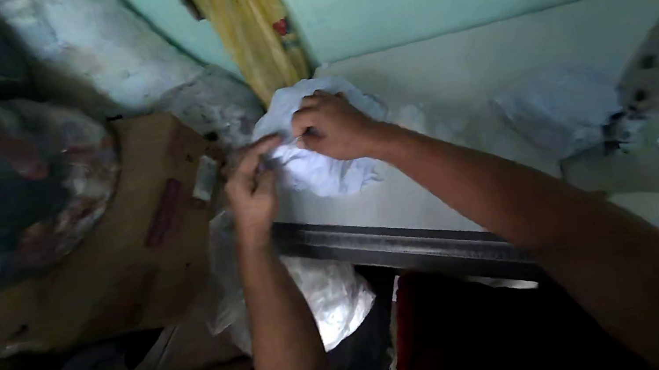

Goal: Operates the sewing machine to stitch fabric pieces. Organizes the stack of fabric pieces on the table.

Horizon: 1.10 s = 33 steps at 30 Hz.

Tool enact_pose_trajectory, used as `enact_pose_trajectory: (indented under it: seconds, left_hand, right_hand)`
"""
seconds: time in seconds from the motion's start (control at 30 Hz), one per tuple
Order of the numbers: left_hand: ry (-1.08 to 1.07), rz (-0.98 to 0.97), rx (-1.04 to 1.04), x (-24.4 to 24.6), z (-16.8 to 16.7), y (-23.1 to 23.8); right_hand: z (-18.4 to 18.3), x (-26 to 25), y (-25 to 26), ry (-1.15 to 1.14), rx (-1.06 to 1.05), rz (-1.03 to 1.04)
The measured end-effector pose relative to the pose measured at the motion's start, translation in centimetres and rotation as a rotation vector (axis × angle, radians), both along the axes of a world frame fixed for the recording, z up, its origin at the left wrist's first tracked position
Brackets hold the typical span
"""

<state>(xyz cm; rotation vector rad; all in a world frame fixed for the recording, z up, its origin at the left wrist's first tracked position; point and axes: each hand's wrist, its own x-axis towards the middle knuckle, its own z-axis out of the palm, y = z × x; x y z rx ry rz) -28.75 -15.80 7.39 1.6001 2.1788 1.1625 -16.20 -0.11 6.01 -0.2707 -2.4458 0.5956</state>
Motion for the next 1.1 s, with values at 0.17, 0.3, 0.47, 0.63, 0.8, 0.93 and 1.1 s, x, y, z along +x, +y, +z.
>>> enact_pose_trajectory:
  seconds: [0.17,0.3,0.47,0.63,0.8,0.93,1.1]
  left_hand:
    - [0.078,-0.242,0.328,-4.1,-6.9,2.1]
    - [0.011,-0.289,0.414,-4.4,-8.0,2.4]
    - [-0.121,-0.293,0.512,-4.9,-9.4,3.1]
    - [-0.171,-0.261,0.499,-3.7,-8.7,2.8]
    - [-0.108,-0.274,0.474,-3.2,-7.7,1.7]
    - [-0.121,-0.287,0.458,-4.0,-7.2,1.9]
    - [-0.133,-0.315,0.468,-4.3,-6.7,2.4]
  right_hand:
    - [-2.1,6.1,-5.0,-0.056,0.107,-0.212]
    - [-4.2,17.5,-9.0,-0.476,-0.081,-0.284]
    - [-7.1,28.8,-10.0,-0.688,-0.214,-0.896]
    - [-7.8,31.9,-8.5,-0.781,-0.227,-1.081]
    - [-6.2,30.7,-8.5,-0.805,-0.226,-0.969]
    - [-4.3,26.1,-7.4,-0.635,0.089,-0.63]
    - [-1.1,15.0,-5.2,-0.19,0.334,-0.199]
